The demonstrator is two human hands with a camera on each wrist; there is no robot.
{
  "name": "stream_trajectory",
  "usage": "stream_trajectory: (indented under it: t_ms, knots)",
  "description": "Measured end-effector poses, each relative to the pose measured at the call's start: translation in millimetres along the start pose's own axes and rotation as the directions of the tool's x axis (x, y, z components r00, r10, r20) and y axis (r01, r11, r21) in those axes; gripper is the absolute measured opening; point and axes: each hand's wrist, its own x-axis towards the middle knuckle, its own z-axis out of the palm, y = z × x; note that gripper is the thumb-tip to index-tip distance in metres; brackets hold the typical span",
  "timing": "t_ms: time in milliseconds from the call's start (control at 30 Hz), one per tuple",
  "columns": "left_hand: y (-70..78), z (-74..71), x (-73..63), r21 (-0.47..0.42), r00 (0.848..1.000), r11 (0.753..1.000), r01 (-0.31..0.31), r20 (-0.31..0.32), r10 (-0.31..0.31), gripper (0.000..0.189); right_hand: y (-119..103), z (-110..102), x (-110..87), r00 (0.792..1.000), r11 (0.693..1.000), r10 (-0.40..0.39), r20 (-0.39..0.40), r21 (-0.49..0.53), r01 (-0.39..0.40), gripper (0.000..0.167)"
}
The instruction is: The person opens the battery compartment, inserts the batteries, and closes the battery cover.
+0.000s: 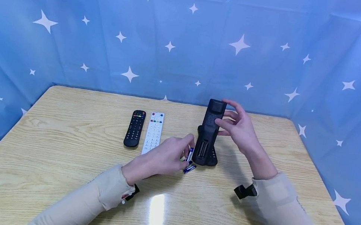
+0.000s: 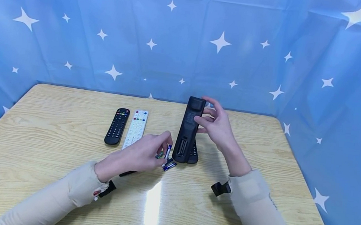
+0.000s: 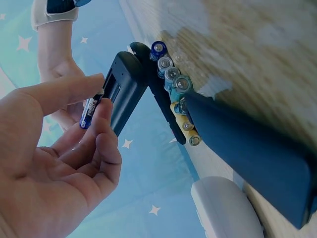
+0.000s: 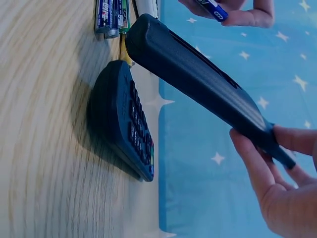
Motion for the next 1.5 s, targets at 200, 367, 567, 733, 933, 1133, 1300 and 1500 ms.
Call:
stream_trajectory:
  t_ms: [200, 367, 567, 733, 933, 1133, 1300, 1500]
  knots:
    - [0.7, 0.3, 1.8, -0.022, 1.000, 1.000, -0.004, -0.020, 0.003, 0.042, 0.2, 5.2, -1.3, 1.000, 1.000, -0.004, 0.018, -0.010, 0.005, 0.067]
    - [0.6, 0.9, 4.9, -0.009, 0.999, 1.000, -0.027, -0.036, 0.026, 0.043, 0.1, 10.3, -1.7, 0.999, 1.000, -0.004, 0.039, -0.016, 0.005, 0.067]
    - [2.3, -0.5, 7.6, 0.060, 0.998, 0.997, -0.042, -0.045, 0.045, 0.043, -0.3, 13.6, -1.9, 0.998, 1.000, -0.009, 0.059, -0.021, 0.010, 0.067]
    - [2.4, -0.9, 8.6, 0.085, 0.997, 0.995, -0.059, -0.052, 0.064, 0.043, -0.5, 16.0, -1.7, 0.998, 1.000, -0.005, 0.067, -0.022, 0.007, 0.066]
    - [2.5, -2.3, 9.5, 0.085, 0.996, 0.994, -0.062, -0.059, 0.067, 0.042, -1.4, 19.5, -1.8, 0.997, 1.000, 0.007, 0.077, -0.031, -0.005, 0.067]
    - [4.2, -3.1, 10.0, 0.113, 0.996, 0.992, -0.049, -0.065, 0.057, 0.041, -2.8, 22.6, -1.7, 0.996, 0.999, 0.009, 0.085, -0.041, -0.005, 0.067]
    - [5.7, -3.5, 10.0, 0.128, 0.996, 0.991, -0.040, -0.076, 0.050, 0.041, -3.0, 24.3, -2.2, 0.997, 0.999, 0.009, 0.082, -0.047, -0.005, 0.067]
    - [6.5, -3.3, 10.2, 0.135, 0.995, 0.990, -0.031, -0.085, 0.042, 0.039, -4.4, 27.0, -3.8, 0.996, 0.999, 0.000, 0.087, -0.054, 0.004, 0.066]
